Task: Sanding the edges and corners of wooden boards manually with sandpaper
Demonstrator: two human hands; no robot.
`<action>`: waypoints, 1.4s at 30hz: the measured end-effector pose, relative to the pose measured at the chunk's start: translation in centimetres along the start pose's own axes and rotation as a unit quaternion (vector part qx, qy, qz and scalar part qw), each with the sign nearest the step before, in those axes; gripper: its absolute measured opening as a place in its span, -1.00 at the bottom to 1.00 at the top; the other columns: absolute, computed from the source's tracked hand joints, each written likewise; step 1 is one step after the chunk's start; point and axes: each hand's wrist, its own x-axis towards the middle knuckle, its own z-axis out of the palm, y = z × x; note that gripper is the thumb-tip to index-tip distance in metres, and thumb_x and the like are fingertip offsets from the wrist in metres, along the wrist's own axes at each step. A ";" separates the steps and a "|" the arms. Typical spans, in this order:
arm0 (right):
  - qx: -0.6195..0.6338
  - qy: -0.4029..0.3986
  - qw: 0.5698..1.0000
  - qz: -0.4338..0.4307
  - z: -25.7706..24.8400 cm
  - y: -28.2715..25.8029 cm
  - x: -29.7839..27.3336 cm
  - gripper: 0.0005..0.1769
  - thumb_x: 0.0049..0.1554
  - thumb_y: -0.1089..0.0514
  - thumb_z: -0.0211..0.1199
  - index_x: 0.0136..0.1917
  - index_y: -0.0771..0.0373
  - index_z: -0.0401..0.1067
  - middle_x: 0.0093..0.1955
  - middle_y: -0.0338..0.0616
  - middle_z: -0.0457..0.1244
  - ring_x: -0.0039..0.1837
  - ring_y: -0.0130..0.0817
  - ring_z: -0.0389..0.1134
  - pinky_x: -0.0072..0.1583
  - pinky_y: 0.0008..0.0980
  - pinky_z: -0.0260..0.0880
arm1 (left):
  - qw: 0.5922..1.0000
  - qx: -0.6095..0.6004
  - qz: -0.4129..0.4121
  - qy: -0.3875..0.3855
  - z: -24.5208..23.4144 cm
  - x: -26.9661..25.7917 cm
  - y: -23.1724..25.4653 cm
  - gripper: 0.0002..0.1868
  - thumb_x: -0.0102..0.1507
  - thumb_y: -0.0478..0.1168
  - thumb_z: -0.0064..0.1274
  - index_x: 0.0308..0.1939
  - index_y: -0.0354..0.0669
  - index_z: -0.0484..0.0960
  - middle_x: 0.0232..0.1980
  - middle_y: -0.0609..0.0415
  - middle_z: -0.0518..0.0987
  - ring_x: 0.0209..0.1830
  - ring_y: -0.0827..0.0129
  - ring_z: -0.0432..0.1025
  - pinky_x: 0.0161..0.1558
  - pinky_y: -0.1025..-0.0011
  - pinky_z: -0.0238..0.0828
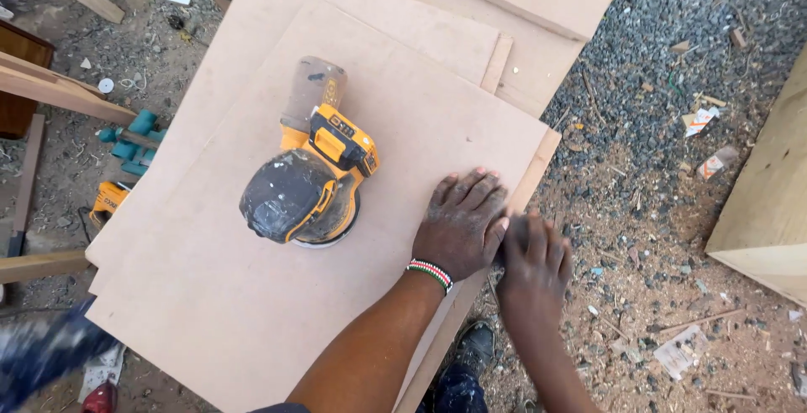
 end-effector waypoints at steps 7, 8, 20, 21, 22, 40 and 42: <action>-0.023 0.029 0.999 -0.011 1.2 -0.5 -1.6 -0.09 0.08 0.26 0.32 0.70 -0.08 0.52 0.84 -0.01 0.23 0.83 0.14 0.18 0.80 0.24 0.08 | 0.995 0.018 0.050 0.087 -0.3 0.3 0.0 -0.46 0.53 0.03 0.03 0.50 -0.08 0.77 0.67 -0.01 0.66 0.76 0.06 0.42 0.75 -0.10 0.16; -0.020 0.049 0.998 -0.025 1.1 0.0 -0.6 -0.25 0.12 0.23 0.36 0.58 -0.03 0.62 0.82 0.02 0.25 0.80 0.17 0.21 0.79 0.24 0.12 | 0.995 0.022 0.049 0.089 -0.4 0.2 0.1 -0.50 0.59 0.06 -0.01 0.46 -0.06 0.79 0.65 -0.04 0.66 0.75 0.04 0.43 0.73 -0.10 0.16; 0.012 -0.003 1.000 -0.016 3.1 4.6 7.4 0.35 -0.02 0.59 0.19 0.97 0.01 0.05 0.99 0.04 0.00 0.95 0.19 -0.08 0.84 0.32 -0.19 | 0.993 0.046 0.067 0.089 -0.2 0.4 -0.3 -0.43 0.57 0.16 0.00 0.49 -0.05 0.75 0.63 -0.02 0.67 0.73 0.03 0.44 0.69 -0.13 0.20; 0.009 0.000 1.000 -0.016 2.9 3.8 5.3 0.35 -0.02 0.59 0.19 0.97 0.01 0.05 0.99 0.04 0.00 0.95 0.19 -0.08 0.84 0.32 -0.19 | 0.992 0.045 0.070 0.091 -0.2 0.3 -0.1 -0.43 0.57 0.16 0.00 0.49 -0.05 0.75 0.63 -0.02 0.67 0.73 0.03 0.44 0.69 -0.13 0.20; -0.011 -0.002 1.000 -0.028 2.8 2.8 3.2 0.41 -0.06 0.58 0.21 0.99 -0.01 0.00 1.01 -0.01 -0.05 0.97 0.12 -0.13 0.84 0.27 -0.16 | 0.993 0.044 0.067 0.092 -0.2 0.3 -0.1 -0.43 0.58 0.18 -0.01 0.49 -0.04 0.75 0.63 -0.02 0.67 0.73 0.04 0.44 0.70 -0.12 0.18; -0.031 -0.022 0.999 0.024 2.4 3.8 8.7 0.14 0.16 0.48 0.25 0.90 -0.23 0.31 0.87 0.10 0.19 0.85 0.29 0.15 0.74 0.38 0.12 | 0.996 0.064 0.045 0.045 0.0 0.2 -0.2 -0.38 0.62 0.32 -0.06 0.50 0.02 0.72 0.57 0.01 0.62 0.74 0.11 0.41 0.72 -0.07 0.16; -0.037 -0.038 0.998 0.033 1.7 2.4 6.4 0.11 0.17 0.49 0.26 0.88 -0.22 0.34 0.89 0.12 0.17 0.86 0.29 0.13 0.75 0.39 0.10 | 0.996 0.066 0.046 0.042 0.2 0.2 -0.4 -0.38 0.63 0.32 -0.06 0.52 0.03 0.72 0.59 0.02 0.61 0.75 0.12 0.40 0.73 -0.07 0.15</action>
